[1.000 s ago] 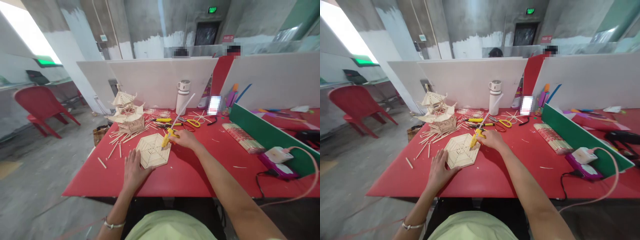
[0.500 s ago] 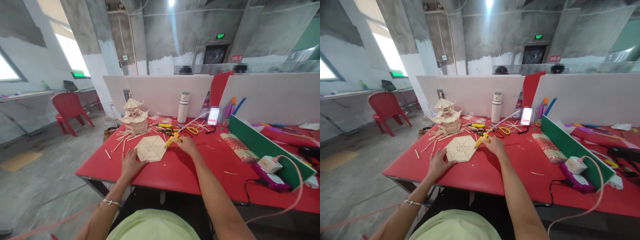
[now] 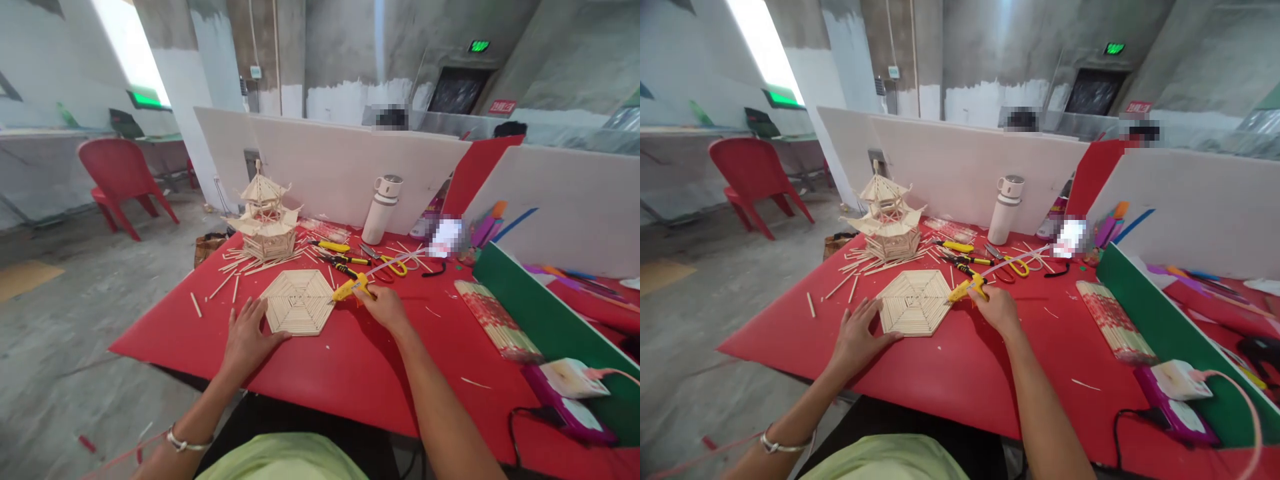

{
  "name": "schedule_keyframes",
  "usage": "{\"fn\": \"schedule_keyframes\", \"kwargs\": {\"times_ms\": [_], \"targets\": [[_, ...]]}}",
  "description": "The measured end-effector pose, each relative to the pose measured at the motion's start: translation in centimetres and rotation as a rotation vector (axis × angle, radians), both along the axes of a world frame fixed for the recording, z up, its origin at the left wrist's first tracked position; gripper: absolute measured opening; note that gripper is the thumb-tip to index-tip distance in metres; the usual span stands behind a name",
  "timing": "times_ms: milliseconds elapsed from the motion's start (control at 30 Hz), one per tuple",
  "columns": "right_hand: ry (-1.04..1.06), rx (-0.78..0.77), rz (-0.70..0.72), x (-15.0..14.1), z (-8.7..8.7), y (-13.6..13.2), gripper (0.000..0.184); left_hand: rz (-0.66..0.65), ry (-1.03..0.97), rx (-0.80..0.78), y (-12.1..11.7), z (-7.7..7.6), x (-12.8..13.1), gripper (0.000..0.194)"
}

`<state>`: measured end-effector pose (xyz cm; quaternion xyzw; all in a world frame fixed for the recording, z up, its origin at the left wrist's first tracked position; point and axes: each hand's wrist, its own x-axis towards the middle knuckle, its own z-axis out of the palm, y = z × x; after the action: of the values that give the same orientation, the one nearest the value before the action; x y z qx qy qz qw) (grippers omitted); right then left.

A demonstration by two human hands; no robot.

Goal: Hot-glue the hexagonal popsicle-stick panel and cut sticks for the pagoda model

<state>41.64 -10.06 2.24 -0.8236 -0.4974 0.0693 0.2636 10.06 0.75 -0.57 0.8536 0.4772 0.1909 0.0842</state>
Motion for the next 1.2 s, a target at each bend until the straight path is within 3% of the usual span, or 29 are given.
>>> {"fn": "schedule_keyframes", "kwargs": {"times_ms": [267,1200], "targets": [[0.004,0.003,0.065,0.26,-0.06,-0.05,0.051,0.015,-0.023,-0.048,-0.03,0.24,0.22,0.08],[0.102,0.019,0.079,0.15,-0.14,-0.34,0.051,-0.003,-0.047,-0.04,0.25,-0.43,-0.08,0.079]]}}
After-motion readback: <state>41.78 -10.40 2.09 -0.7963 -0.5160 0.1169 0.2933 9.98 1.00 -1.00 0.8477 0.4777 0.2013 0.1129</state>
